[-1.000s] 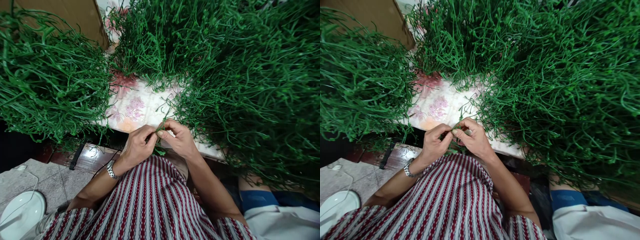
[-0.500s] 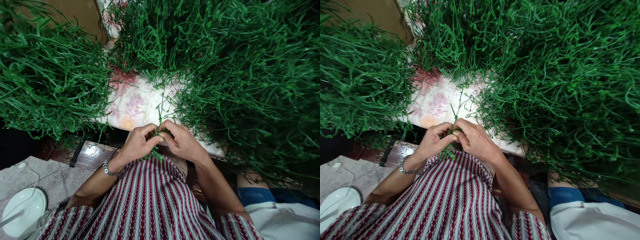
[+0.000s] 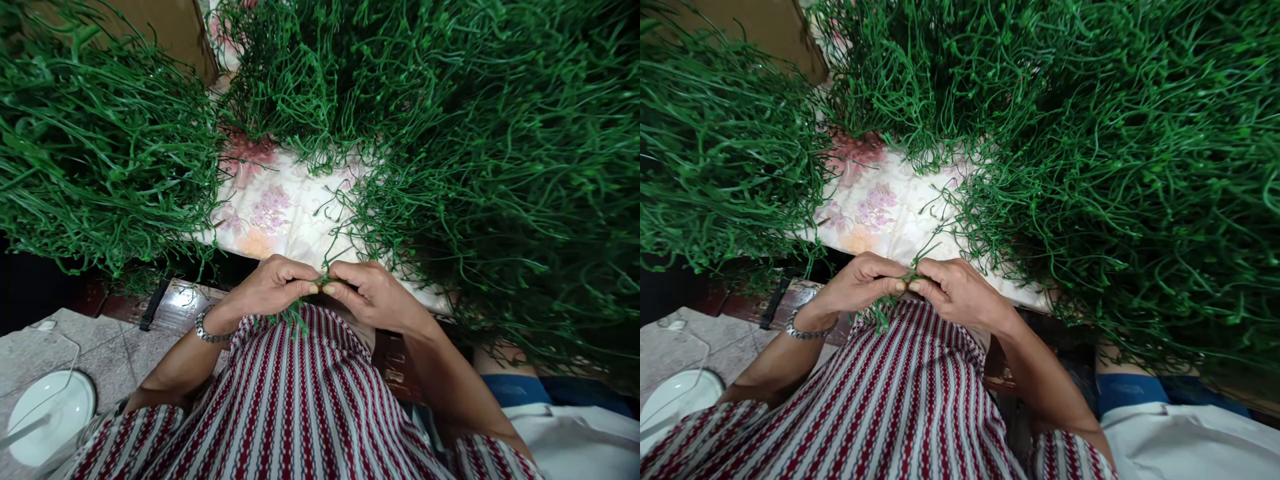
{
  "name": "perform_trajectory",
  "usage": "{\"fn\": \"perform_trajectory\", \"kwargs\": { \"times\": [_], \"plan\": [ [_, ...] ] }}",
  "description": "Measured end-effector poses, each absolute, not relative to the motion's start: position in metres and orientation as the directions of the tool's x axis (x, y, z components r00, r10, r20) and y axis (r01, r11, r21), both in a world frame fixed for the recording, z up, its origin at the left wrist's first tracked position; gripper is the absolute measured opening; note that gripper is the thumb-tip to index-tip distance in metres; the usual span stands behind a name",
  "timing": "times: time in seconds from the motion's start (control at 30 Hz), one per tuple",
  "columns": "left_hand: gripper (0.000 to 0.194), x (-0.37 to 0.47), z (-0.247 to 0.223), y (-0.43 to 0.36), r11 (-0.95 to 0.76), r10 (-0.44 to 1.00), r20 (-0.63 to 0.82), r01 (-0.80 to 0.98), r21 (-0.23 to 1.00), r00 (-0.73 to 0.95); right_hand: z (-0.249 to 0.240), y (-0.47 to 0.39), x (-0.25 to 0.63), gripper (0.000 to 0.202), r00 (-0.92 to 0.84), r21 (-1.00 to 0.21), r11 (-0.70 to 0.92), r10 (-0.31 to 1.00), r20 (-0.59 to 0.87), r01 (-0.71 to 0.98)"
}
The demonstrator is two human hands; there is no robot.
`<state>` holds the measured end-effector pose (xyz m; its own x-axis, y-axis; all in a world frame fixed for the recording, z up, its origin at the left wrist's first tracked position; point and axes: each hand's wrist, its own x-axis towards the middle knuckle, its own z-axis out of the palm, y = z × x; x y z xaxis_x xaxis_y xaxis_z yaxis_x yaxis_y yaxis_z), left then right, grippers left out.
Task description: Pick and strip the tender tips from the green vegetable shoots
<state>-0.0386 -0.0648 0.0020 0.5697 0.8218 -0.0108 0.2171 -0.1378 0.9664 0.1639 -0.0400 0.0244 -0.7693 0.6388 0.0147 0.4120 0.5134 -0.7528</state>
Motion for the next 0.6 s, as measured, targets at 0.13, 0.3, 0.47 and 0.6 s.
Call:
{"fn": "perform_trajectory", "kwargs": {
  "times": [0.13, 0.3, 0.47, 0.6],
  "plan": [
    [0.037, -0.043, -0.001, -0.065, -0.017, 0.732, -0.031, 0.064, 0.998, 0.680, 0.018, -0.038, 0.164, 0.026, -0.859, -0.954, 0.274, 0.510, 0.040, 0.118],
    [0.024, -0.040, -0.009, -0.068, 0.192, 0.627, -0.011, -0.142, 0.971, 0.779, 0.006, -0.040, 0.156, 0.030, -0.910, -0.996, -0.024, 0.410, 0.065, -0.082],
    [0.019, -0.035, -0.019, -0.068, 0.170, 0.541, 0.160, -0.294, 0.941, 0.825, -0.005, -0.046, 0.149, 0.031, -0.908, -0.949, -0.184, 0.382, 0.172, -0.258],
    [0.021, -0.036, -0.013, -0.067, 0.019, 0.519, 0.233, -0.284, 0.959, 0.823, -0.002, -0.046, 0.148, 0.034, -0.907, -0.958, -0.111, 0.367, 0.208, -0.264]
  ]
}}
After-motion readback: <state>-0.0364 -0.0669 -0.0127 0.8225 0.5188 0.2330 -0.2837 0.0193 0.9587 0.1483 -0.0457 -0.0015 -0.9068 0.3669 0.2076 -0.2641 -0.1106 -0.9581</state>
